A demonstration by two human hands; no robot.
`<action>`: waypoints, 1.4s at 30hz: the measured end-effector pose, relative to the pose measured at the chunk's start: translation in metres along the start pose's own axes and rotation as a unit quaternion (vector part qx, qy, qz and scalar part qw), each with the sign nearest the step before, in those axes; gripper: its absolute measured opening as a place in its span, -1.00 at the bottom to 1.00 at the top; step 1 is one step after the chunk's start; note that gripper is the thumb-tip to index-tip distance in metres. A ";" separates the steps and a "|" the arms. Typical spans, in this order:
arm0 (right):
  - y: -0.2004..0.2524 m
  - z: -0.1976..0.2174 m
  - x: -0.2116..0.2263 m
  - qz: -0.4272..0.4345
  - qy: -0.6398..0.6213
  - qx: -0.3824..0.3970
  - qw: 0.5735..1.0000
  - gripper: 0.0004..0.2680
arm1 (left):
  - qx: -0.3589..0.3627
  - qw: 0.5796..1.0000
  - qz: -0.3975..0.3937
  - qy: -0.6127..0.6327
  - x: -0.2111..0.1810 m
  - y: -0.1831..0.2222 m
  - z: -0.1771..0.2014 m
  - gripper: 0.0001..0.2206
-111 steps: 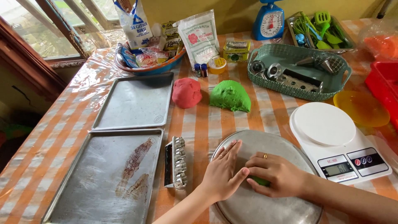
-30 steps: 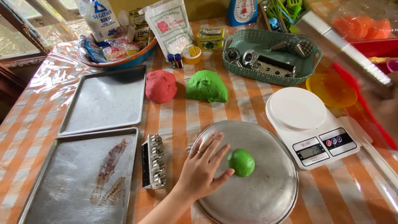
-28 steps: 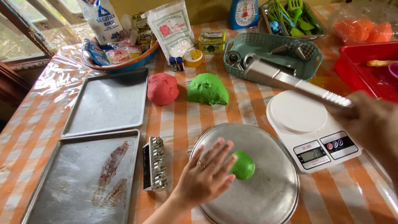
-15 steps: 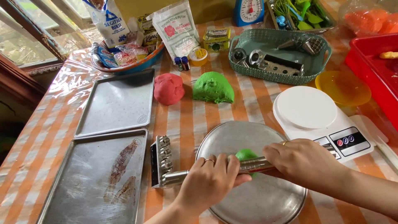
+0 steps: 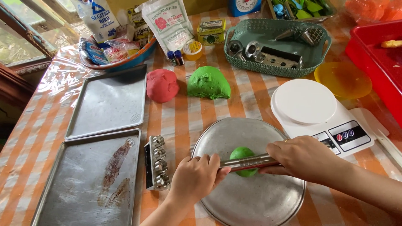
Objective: Shaping small portions of green dough into balls and then using a manual metal mold to texture them.
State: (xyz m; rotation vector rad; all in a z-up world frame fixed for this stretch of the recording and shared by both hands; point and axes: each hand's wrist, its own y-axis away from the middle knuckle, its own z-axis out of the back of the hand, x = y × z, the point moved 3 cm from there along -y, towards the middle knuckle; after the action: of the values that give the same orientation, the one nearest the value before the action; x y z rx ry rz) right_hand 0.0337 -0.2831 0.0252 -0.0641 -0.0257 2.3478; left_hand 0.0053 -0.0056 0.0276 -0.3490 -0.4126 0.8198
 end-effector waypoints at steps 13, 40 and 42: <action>0.012 -0.015 0.016 0.043 0.019 -0.056 0.997 -0.59 | 0.023 0.999 0.021 0.022 -0.020 0.020 -0.005 -0.56; -0.008 -0.023 -0.007 -0.131 -0.106 0.033 0.985 -0.60 | 0.197 0.962 0.099 0.163 -0.004 0.012 -0.016 -0.42; -0.014 -0.017 -0.007 -0.136 -0.123 0.065 0.981 -0.61 | 0.241 0.949 0.105 0.174 0.001 0.006 -0.016 -0.42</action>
State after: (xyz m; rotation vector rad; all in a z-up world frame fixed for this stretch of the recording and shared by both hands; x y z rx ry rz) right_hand 0.0491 -0.2785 0.0087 0.2792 -0.0021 2.0653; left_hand 0.0100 -0.0031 0.0113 -0.0741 0.1625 1.0137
